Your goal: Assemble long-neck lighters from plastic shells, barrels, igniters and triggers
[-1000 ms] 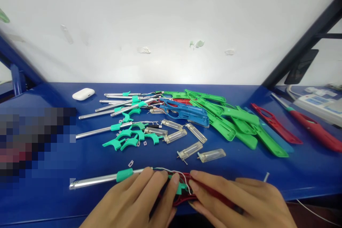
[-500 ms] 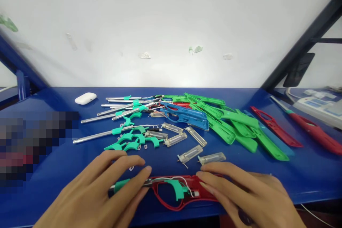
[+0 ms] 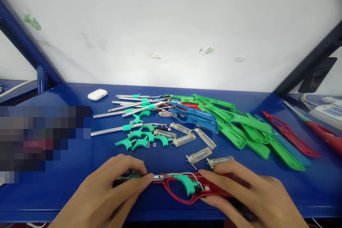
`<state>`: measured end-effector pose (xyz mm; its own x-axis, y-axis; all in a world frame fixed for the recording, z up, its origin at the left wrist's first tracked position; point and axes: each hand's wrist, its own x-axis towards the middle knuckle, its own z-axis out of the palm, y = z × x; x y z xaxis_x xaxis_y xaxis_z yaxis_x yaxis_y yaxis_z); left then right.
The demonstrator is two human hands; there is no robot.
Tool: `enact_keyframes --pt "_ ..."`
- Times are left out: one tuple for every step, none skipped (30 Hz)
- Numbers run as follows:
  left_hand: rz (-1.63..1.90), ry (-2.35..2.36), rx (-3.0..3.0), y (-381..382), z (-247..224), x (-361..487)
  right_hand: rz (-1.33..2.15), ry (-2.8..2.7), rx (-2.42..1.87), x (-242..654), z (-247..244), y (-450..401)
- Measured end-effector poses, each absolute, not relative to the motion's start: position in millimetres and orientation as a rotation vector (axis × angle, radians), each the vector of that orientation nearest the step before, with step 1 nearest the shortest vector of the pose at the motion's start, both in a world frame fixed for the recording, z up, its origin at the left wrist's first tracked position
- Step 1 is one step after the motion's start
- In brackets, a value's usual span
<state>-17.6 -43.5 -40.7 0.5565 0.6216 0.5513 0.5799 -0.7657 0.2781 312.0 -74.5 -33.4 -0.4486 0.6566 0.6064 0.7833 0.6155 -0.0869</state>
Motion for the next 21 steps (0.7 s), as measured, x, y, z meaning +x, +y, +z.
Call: enact_keyframes --pt "0.984 1.036 2.693 -43 -40 -16 -0.262 -2.235 -1.14 312 -34 -74" --pt "0.964 1.021 2.678 -43 -38 -15 -0.255 -2.233 -1.153 313 -35 -74" --pt "0.945 1.016 2.666 -43 -37 -14 -0.256 -2.229 -1.163 312 -35 -74" --pt "0.937 1.014 2.655 -43 -36 -13 -0.263 -2.226 -1.169 312 -35 -75" --pt "0.929 1.019 2.646 -43 -35 -12 -0.271 -2.223 -1.172 312 -34 -75" --pt "0.928 1.031 2.639 -44 -35 -11 -0.282 -2.222 -1.167 311 -35 -76" --pt "0.931 1.044 2.638 -44 -35 -10 -0.293 -2.223 -1.159 312 -35 -77" --pt "0.941 1.052 2.644 -44 -36 -9 -0.304 -2.205 -1.157 313 -36 -79" --pt "0.961 1.052 2.658 -45 -37 -9 -0.31 -2.176 -1.151 314 -39 -80" --pt "0.977 1.045 2.683 -45 -38 -9 -0.306 -2.146 -1.149 317 -42 -82" --pt "0.99 1.046 2.712 -45 -39 -9 -0.306 -2.114 -1.149 320 -45 -84" --pt "1.005 1.04 2.746 -45 -39 -10 -0.311 -2.088 -1.153 325 -49 -85" --pt "1.008 1.046 2.778 -46 -39 -12 -0.322 -2.069 -1.169 329 -53 -87" --pt "1.015 1.055 2.808 -46 -38 -14 -0.348 -2.052 -1.189 333 -56 -88" --pt "1.023 1.07 2.83 -46 -37 -16 -0.377 -2.036 -1.221 337 -59 -88" --pt "1.034 1.1 2.842 -45 -36 -18 -0.413 -1.998 -1.26 340 -60 -88" --pt "1.05 1.137 2.841 -44 -34 -20 -0.44 -1.966 -1.288 342 -60 -87" --pt "1.063 1.179 2.833 -42 -32 -22 -0.448 -1.94 -1.308 342 -59 -86" --pt "1.074 1.222 2.818 -39 -30 -23 -0.444 -1.926 -1.315 342 -57 -84" --pt "1.089 1.25 2.802 -35 -27 -24 -0.431 -1.933 -1.308 342 -54 -83" --pt "1.102 1.261 2.793 -30 -25 -23 -0.408 -1.959 -1.293 341 -49 -80"
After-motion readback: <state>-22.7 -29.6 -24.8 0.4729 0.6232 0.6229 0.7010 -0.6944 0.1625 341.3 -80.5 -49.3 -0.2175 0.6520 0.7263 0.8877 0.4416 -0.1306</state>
